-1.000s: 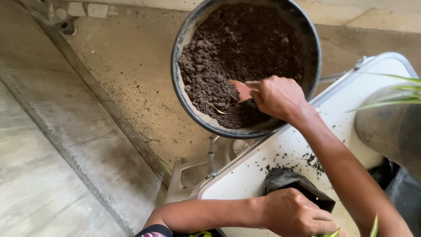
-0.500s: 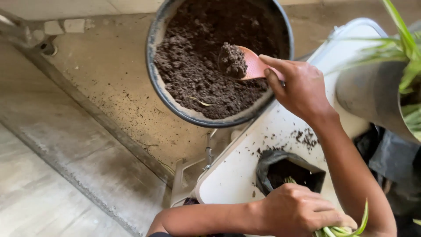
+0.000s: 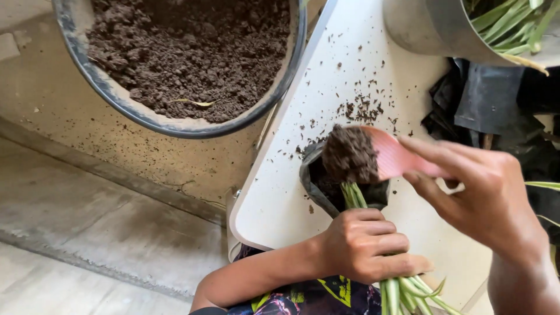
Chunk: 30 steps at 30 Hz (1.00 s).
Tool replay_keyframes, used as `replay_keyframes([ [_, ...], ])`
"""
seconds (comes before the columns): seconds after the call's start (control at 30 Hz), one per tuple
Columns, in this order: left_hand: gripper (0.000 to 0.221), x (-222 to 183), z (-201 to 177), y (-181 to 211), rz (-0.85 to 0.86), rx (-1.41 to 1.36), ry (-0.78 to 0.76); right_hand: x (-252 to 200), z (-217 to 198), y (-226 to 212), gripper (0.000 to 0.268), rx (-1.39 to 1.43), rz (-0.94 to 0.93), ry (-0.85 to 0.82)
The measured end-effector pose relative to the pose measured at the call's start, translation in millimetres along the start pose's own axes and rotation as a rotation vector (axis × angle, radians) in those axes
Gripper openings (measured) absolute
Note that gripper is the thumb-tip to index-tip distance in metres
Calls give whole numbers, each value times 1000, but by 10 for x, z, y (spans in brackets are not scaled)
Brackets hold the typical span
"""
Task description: Potting spider plant cuttings into small nursery bags by filling them with soil using a scoop.
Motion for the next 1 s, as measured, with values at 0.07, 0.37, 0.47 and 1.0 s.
replay_keyframes([
  [0.07,24,-29,-40,-18,14,-37,-15,-183,31,-9,44,-85,39,-27],
  [0.37,39,3,-263,-113,-33,-224,68,-188,8,-568,29,-798,-23,-239],
  [0.47,36,5,-266,-104,-48,-231,67,-167,21,-697,32,-940,-82,-196],
  [1.0,37,-44,-295,-53,13,-213,22,-308,-15,-600,62,-817,112,-652],
])
Point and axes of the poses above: each hand's wrist, its own x-axis towards the middle knuckle, its own z-axis out of the palm, y = z × x, the point moved 4 cm from there along x, towards the middle knuckle, and after that the axes turned 15 degrees about -z, right-handed, at the moved point
